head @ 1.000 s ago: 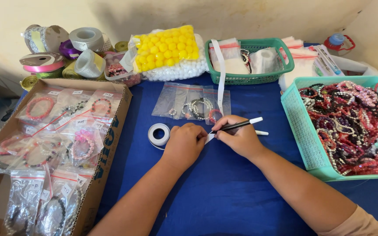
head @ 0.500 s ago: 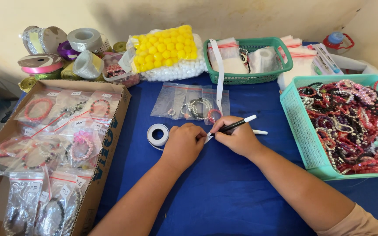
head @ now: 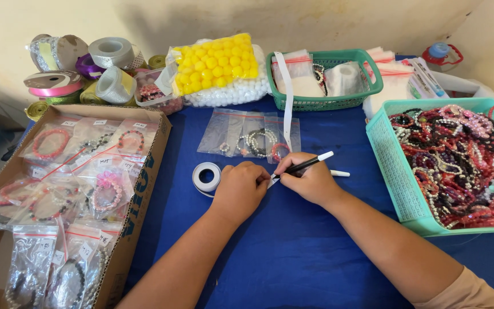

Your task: The person writes codes on a white adhesive strip with a pen, then peels the labels off and sticks them onto individual plastic bags containing bracelets, handling the bags one by one and placing them into a cardboard box.

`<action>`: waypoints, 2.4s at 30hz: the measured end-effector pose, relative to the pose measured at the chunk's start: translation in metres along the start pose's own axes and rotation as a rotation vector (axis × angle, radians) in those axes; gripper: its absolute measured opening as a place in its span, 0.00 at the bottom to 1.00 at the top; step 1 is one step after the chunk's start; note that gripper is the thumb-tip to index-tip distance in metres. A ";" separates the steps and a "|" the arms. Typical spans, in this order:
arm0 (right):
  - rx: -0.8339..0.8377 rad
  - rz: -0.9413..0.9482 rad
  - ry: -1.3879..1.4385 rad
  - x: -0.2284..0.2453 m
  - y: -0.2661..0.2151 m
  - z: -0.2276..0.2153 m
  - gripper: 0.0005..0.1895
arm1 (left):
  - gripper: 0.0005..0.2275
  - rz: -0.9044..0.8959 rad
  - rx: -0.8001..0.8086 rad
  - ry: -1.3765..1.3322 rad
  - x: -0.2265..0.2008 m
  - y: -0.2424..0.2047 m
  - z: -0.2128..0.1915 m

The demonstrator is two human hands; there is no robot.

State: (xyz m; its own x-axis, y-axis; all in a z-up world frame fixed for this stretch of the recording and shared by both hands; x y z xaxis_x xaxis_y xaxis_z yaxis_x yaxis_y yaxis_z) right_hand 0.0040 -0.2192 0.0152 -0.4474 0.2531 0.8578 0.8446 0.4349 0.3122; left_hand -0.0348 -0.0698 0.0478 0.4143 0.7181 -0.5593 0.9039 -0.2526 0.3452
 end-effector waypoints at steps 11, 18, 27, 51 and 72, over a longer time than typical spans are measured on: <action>-0.043 0.054 0.044 -0.005 -0.001 -0.003 0.02 | 0.02 -0.009 0.010 -0.009 0.000 0.000 -0.001; -0.047 0.056 0.058 -0.005 0.000 -0.003 0.02 | 0.02 -0.001 0.003 -0.001 0.001 0.000 0.001; -0.074 0.069 0.074 -0.001 0.002 -0.004 0.02 | 0.02 0.006 -0.004 -0.001 0.002 0.000 0.001; -0.277 -0.256 -0.845 0.083 0.001 -0.046 0.10 | 0.06 -0.028 0.019 -0.061 0.004 0.002 -0.004; -0.190 -0.307 -0.528 0.088 -0.009 -0.006 0.16 | 0.10 0.152 -0.102 0.046 -0.022 -0.004 -0.018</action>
State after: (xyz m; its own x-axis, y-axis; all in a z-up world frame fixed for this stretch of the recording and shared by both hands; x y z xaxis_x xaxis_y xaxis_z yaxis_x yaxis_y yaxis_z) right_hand -0.0410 -0.2064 0.0905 -0.7212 0.5541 0.4157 0.6704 0.4071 0.6204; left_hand -0.0496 -0.0726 0.0726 0.5380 0.7062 -0.4603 0.8146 -0.2951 0.4994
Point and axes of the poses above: each hand's wrist, its own y-axis towards the middle knuckle, its own z-axis out of the palm, x = y × z, the point moved 9 cm from there along y, towards the middle knuckle, and after that the axes turned 1 degree about y, right-handed, at the moved point
